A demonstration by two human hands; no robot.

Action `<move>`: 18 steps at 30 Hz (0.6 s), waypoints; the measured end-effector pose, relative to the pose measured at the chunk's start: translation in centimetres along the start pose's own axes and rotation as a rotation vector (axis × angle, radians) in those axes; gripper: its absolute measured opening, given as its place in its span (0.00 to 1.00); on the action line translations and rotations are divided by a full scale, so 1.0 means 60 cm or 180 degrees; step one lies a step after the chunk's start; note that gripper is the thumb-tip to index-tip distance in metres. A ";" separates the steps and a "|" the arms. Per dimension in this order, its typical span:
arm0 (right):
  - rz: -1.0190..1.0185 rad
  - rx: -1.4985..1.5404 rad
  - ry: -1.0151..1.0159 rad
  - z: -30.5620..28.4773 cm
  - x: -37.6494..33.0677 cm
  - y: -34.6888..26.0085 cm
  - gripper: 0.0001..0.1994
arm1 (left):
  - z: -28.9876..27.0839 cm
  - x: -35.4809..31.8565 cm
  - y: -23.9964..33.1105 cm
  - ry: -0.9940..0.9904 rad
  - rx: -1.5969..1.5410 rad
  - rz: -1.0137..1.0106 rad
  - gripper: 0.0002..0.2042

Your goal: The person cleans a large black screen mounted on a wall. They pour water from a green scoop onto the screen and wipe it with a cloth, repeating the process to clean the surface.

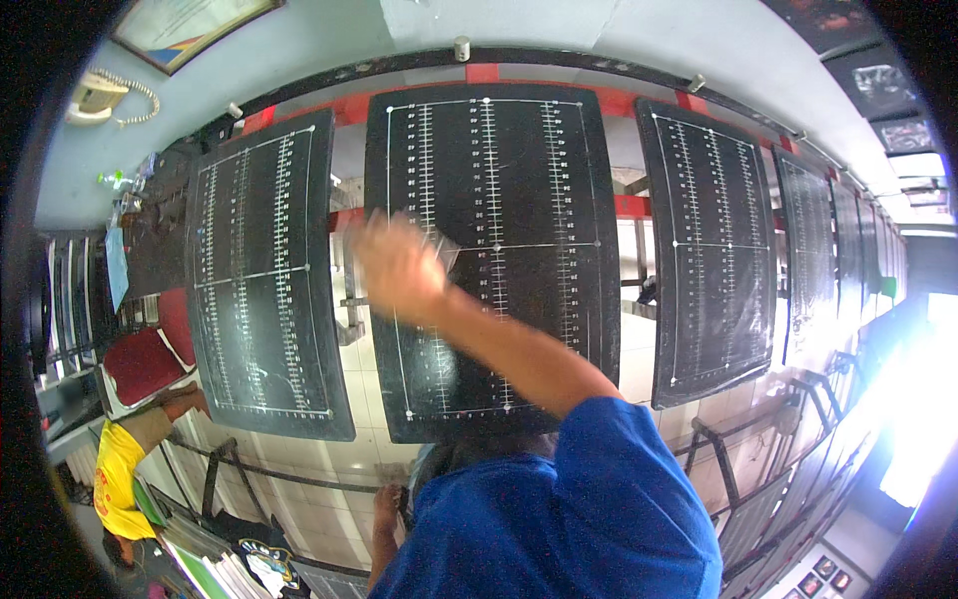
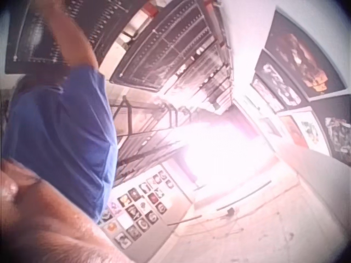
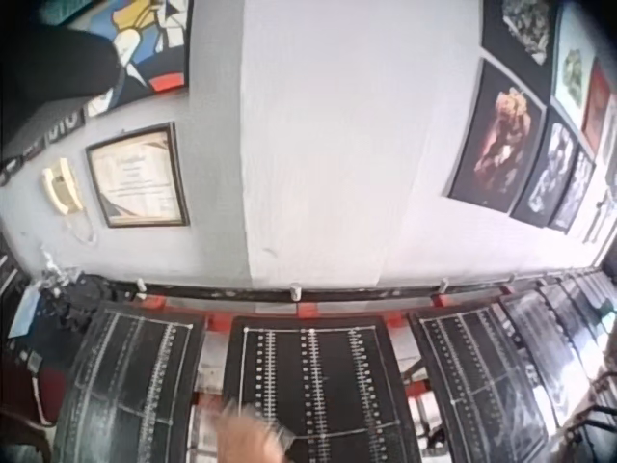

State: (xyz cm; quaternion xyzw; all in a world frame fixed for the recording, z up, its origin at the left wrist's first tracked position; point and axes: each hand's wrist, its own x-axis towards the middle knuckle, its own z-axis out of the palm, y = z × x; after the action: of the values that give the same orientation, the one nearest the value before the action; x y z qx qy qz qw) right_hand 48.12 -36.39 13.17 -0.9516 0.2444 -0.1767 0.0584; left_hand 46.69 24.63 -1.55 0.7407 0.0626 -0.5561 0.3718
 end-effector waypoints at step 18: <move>0.1304 -0.0482 0.0215 0.089 0.282 0.256 0.27 | 0.113 -0.112 -0.120 0.0708 -0.0953 -0.0950 0.17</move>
State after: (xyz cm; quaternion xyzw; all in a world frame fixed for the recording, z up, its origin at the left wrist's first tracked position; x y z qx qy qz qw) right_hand 57.07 -57.88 10.35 -0.8773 0.4471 -0.1741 0.0132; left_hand 35.26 27.77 0.12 0.7165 0.2937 -0.5044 0.3820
